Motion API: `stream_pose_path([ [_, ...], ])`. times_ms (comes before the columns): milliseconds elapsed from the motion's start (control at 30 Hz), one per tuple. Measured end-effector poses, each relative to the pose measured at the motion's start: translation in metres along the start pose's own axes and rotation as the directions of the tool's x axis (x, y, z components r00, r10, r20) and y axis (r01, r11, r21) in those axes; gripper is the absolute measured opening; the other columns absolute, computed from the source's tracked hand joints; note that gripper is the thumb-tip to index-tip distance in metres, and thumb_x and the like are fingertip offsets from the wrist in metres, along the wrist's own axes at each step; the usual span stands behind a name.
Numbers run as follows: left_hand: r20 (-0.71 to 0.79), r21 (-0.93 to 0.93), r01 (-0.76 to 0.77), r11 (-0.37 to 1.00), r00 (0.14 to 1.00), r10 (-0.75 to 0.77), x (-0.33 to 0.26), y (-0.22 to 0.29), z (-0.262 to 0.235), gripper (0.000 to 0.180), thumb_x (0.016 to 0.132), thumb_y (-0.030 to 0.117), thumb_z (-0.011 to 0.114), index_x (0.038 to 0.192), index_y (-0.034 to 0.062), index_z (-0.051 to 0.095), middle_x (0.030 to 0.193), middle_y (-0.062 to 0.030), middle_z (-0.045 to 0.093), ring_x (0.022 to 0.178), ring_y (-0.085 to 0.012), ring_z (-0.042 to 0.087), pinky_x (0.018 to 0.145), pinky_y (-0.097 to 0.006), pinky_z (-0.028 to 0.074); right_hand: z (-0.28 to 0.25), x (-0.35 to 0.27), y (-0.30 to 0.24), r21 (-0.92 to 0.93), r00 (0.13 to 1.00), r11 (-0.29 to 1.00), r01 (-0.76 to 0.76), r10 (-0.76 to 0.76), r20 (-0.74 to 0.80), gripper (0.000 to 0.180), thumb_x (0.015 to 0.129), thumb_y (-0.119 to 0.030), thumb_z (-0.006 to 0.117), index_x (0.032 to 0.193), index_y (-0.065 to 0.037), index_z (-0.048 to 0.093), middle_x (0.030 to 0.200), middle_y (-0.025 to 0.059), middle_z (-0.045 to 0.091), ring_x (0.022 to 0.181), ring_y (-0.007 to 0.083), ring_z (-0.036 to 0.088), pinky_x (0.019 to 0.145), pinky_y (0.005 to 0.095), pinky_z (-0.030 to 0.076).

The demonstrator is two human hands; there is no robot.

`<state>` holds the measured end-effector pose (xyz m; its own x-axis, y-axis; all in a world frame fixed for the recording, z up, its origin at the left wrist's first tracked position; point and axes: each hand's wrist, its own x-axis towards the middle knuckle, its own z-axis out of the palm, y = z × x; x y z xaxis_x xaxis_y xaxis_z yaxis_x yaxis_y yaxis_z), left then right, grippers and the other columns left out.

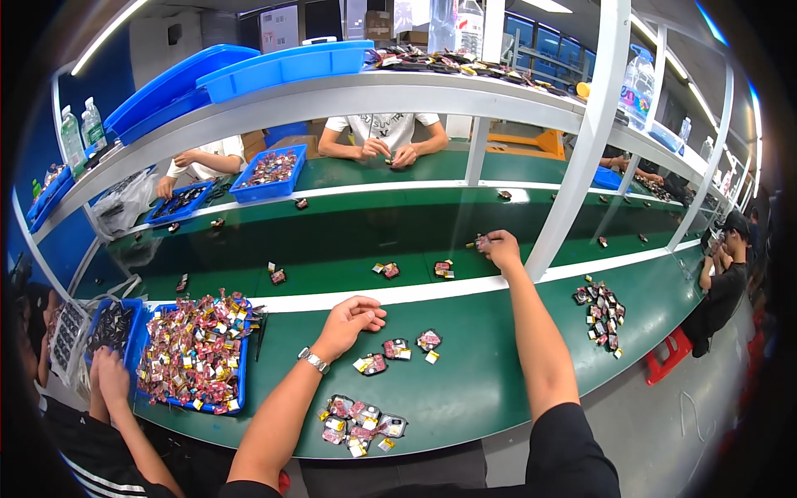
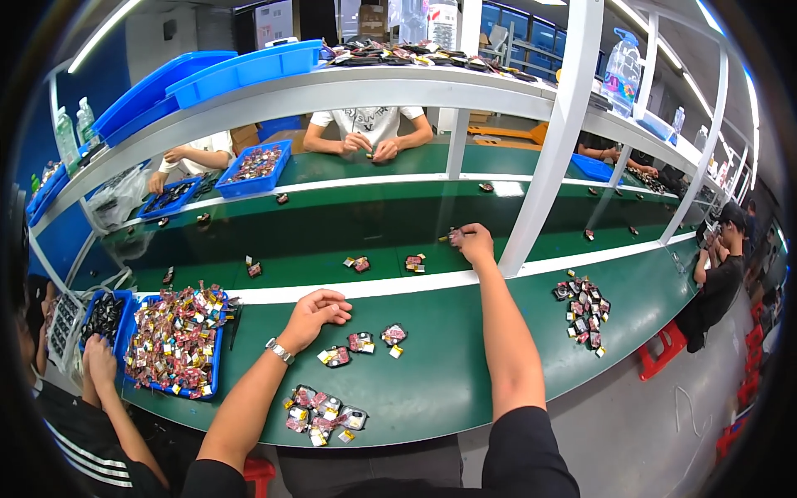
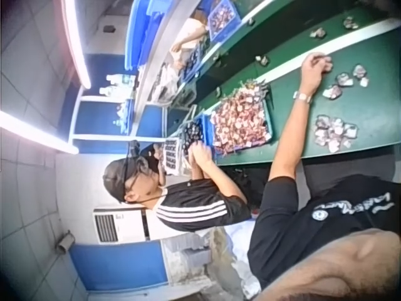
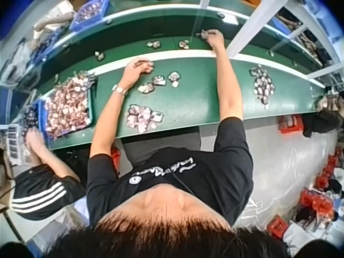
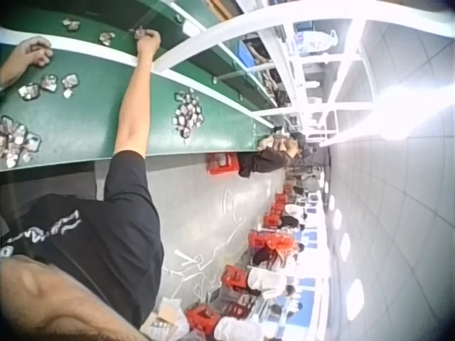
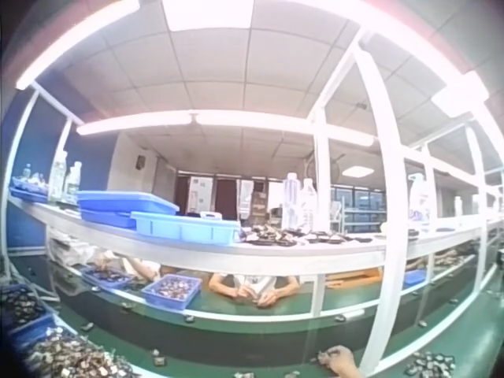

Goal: Sorting small plastic toy parts or components into separate piles or containers on an assembly line.

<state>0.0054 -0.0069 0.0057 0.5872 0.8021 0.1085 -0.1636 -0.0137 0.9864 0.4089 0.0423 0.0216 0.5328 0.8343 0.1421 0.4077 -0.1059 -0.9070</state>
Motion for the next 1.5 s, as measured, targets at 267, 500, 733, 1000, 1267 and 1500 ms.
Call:
stream_pose_path([
  [267,0.036,-0.100,0.029,0.995,0.999,-0.026,-0.004,0.001,-0.001,0.030,0.099,0.014,0.049,0.126,-0.0003,0.051,0.113,-0.0156,0.064,0.094,-0.0193,0.065,0.084,-0.031,0.055,0.065,-0.139,-0.087,0.276,0.662,0.958,0.082,-0.260,0.704,0.024,0.075,-0.001,0.075,0.095,0.001,0.062,0.089,0.0071,0.068,0.076,0.0133,0.065,0.067,0.0283,0.052],
  [500,0.147,-0.127,0.142,0.982,0.981,-0.123,-0.006,0.003,-0.003,0.031,0.099,0.013,0.049,0.127,-0.0005,0.050,0.113,-0.0137,0.064,0.096,-0.0197,0.067,0.085,-0.032,0.055,0.084,-0.189,-0.105,0.045,0.783,0.920,0.389,-0.355,0.511,0.025,0.073,-0.002,0.075,0.090,-0.002,0.058,0.089,0.0078,0.061,0.075,0.0176,0.064,0.067,0.0301,0.051],
  [733,0.066,-0.113,0.115,0.987,0.992,-0.108,-0.006,0.004,0.000,0.026,0.098,0.012,0.052,0.121,-0.0008,0.054,0.109,-0.0108,0.066,0.092,-0.0146,0.065,0.082,-0.029,0.053,0.093,-0.198,-0.089,0.106,0.579,0.667,0.737,-0.705,0.410,0.012,0.077,0.001,0.069,0.087,-0.005,0.065,0.104,0.0076,0.058,0.087,0.0263,0.064,0.074,0.0347,0.054],
  [1000,0.104,0.076,0.058,0.995,0.992,-0.066,-0.004,0.005,-0.007,0.027,0.094,0.008,0.058,0.121,0.0007,0.055,0.101,-0.0086,0.068,0.095,-0.0134,0.065,0.082,-0.028,0.053,0.091,-0.198,-0.094,-0.041,0.396,0.412,0.910,-0.837,0.378,0.014,0.075,-0.001,0.070,0.088,-0.006,0.067,0.110,0.0080,0.058,0.097,0.0259,0.062,0.076,0.0343,0.054],
  [1267,0.051,-0.151,0.130,0.980,0.991,-0.123,-0.009,0.012,-0.002,0.039,0.093,-0.002,0.053,0.132,-0.0009,0.050,0.119,-0.0106,0.060,0.106,-0.0193,0.062,0.090,-0.035,0.057,0.083,-0.205,-0.103,-0.020,0.445,0.494,0.869,-0.766,0.464,0.014,0.079,-0.005,0.065,0.093,-0.006,0.069,0.122,0.0111,0.056,0.112,0.0292,0.055,0.091,0.0389,0.048],
  [1500,0.132,-0.143,0.184,0.972,0.977,-0.166,-0.009,0.014,-0.002,0.042,0.091,-0.004,0.052,0.133,0.0012,0.050,0.125,-0.0118,0.054,0.110,-0.0217,0.061,0.093,-0.037,0.056,0.080,-0.204,-0.099,0.045,0.471,0.623,0.781,-0.634,0.614,0.013,0.081,-0.009,0.069,0.094,-0.008,0.065,0.133,0.0115,0.049,0.124,0.0310,0.047,0.102,0.0400,0.042],
])
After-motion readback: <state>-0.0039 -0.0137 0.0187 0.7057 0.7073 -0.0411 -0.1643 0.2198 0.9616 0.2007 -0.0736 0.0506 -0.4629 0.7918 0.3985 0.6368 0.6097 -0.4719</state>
